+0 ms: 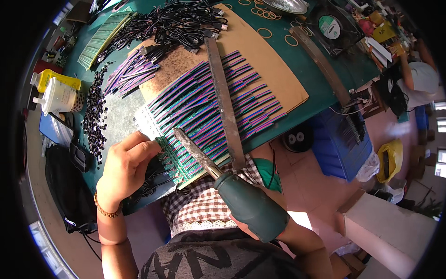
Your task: The person assembles electronic components by connecting wires to circuit boards with a soldering tool.
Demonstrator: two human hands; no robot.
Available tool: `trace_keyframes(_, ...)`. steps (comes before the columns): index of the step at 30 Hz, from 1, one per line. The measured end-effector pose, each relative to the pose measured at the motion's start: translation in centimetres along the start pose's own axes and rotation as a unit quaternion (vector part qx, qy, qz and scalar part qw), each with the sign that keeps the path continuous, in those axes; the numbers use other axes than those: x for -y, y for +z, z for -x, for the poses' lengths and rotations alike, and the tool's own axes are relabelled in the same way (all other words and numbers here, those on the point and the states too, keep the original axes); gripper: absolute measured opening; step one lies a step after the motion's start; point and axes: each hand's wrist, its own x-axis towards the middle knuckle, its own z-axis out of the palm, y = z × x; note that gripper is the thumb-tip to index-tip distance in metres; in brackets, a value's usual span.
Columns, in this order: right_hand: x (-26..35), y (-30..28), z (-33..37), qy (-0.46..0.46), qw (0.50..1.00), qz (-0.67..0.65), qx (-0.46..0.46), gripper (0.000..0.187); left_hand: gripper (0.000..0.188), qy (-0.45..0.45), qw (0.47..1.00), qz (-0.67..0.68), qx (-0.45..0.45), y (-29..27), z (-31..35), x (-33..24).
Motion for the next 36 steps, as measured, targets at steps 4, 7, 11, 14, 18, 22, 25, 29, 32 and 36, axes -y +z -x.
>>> trace_keyframes(4,-0.8,0.5,1.3,-0.017,0.996,0.087,0.02,0.025,0.018,-0.009,1.0,0.007,0.007,0.0,-0.2,0.2)
trace_keyframes(7,-1.2,0.7,1.4,0.049,0.998,-0.039,-0.022,0.02,0.016,-0.009,0.999,-0.003,0.03,0.0,-0.5,0.1)
trace_keyframes(11,-2.4,1.6,2.1,-0.025,0.989,0.132,-0.069,0.036,0.017,-0.007,0.998,0.058,0.017,0.2,-0.5,0.8)
trace_keyframes(14,-2.2,0.8,1.1,-0.042,0.994,0.081,-0.054,0.037,0.019,-0.002,0.996,0.089,0.003,0.2,-0.6,1.0)
trace_keyframes(18,-1.6,0.3,0.7,-0.092,0.987,0.119,-0.051,0.034,0.022,-0.009,0.995,0.094,0.012,-0.2,-0.4,1.1)
trace_keyframes(22,-1.7,0.7,0.6,-0.104,0.983,0.132,-0.074,0.031,0.025,0.049,0.999,-0.004,0.022,-0.4,-0.4,1.3)
trace_keyframes(25,-1.9,1.0,0.6,-0.095,0.987,0.106,-0.069,0.031,0.028,0.057,0.998,-0.009,0.013,-0.3,-0.5,1.4)
trace_keyframes(29,-2.2,1.1,0.8,-0.081,0.992,0.073,-0.059,0.03,0.031,0.039,0.997,0.059,0.012,0.0,-0.4,1.8)
trace_keyframes(32,-1.9,1.2,0.9,-0.054,0.997,0.034,-0.048,0.03,0.033,0.024,0.993,0.116,0.031,0.0,-0.5,2.4)
trace_keyframes(36,-2.8,2.2,1.3,-0.017,0.997,-0.019,-0.078,0.029,0.033,0.018,0.991,0.124,0.036,0.2,-0.7,2.3)
